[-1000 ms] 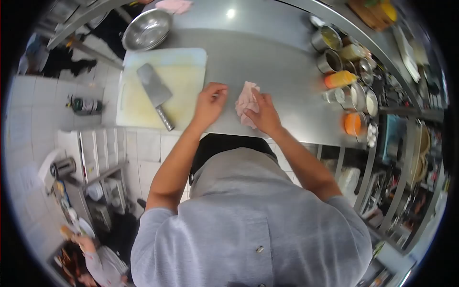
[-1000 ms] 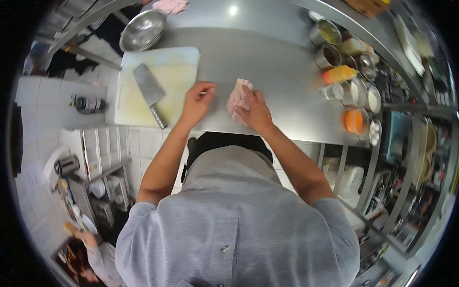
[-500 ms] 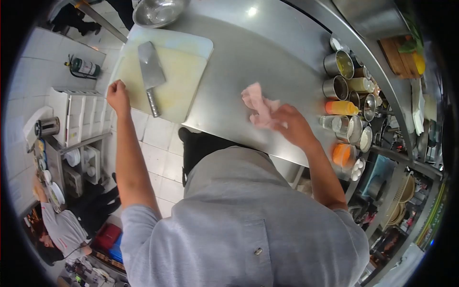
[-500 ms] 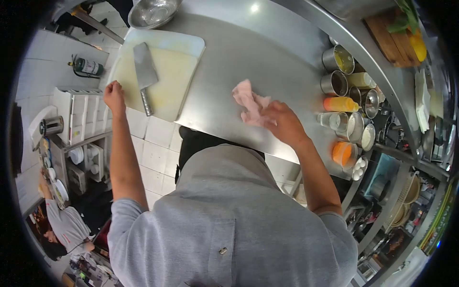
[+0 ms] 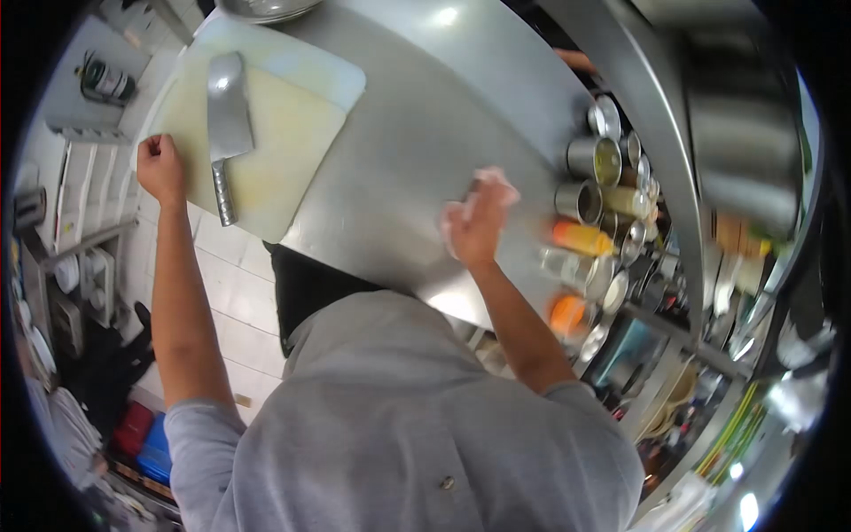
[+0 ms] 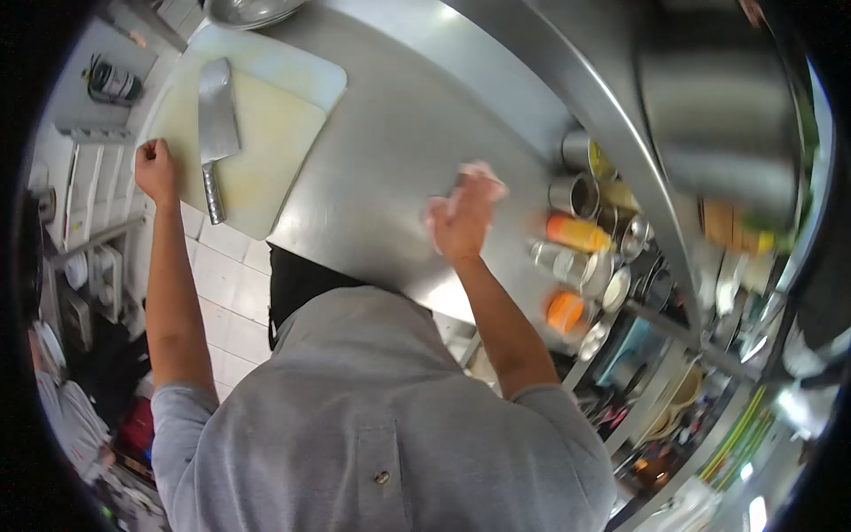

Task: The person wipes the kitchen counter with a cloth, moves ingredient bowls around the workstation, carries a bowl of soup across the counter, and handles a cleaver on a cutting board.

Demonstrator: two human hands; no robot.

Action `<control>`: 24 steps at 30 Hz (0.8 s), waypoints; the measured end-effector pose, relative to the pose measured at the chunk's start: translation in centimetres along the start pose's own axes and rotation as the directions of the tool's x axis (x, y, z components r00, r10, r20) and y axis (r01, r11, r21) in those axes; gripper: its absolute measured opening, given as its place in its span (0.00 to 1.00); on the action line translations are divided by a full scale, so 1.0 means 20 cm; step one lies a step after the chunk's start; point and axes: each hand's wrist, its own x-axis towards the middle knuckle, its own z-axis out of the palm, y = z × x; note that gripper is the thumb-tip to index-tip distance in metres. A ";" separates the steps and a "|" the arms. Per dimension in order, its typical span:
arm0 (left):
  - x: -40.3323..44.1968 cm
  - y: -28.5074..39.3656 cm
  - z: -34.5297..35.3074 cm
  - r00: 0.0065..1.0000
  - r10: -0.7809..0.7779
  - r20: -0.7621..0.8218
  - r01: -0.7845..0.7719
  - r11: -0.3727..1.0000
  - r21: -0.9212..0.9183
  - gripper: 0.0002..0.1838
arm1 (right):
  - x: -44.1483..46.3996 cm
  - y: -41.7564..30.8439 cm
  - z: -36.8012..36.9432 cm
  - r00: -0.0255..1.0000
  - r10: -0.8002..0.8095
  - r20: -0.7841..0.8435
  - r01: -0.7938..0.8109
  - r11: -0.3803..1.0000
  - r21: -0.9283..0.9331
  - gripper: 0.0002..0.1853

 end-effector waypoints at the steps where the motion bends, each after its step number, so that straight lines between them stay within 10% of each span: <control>1: 0.00 0.01 -0.01 1.000 0.016 0.008 -0.016 1.000 0.018 0.14 | 0.06 0.10 0.01 0.965 0.228 -0.132 -0.222 0.973 0.059 0.52; 7: 0.00 -0.08 0.01 0.999 -0.025 0.042 0.019 0.990 0.142 0.16 | 0.73 0.58 0.02 0.893 0.406 -0.193 -0.445 0.859 -0.252 0.60; 9: -0.03 -0.06 -0.01 0.998 -0.065 0.005 0.063 0.987 0.146 0.15 | 1.08 0.75 0.10 0.900 0.209 -0.383 -0.359 0.855 -0.375 0.46; 14: -0.03 -0.04 0.00 1.000 -0.029 -0.002 0.029 0.998 0.062 0.12 | 2.06 1.05 0.03 0.973 0.192 -0.126 -0.224 0.675 -0.703 0.32; 18: -0.04 0.05 -0.01 0.999 -0.043 0.012 0.043 0.999 0.024 0.11 | 2.62 0.60 0.14 0.971 -0.087 -0.221 0.031 0.969 -0.246 0.39; 24: -0.04 0.07 0.04 0.999 0.052 0.008 -0.052 0.993 0.105 0.11 | 2.70 -0.48 0.42 0.872 -0.470 -0.139 0.490 0.822 0.292 0.26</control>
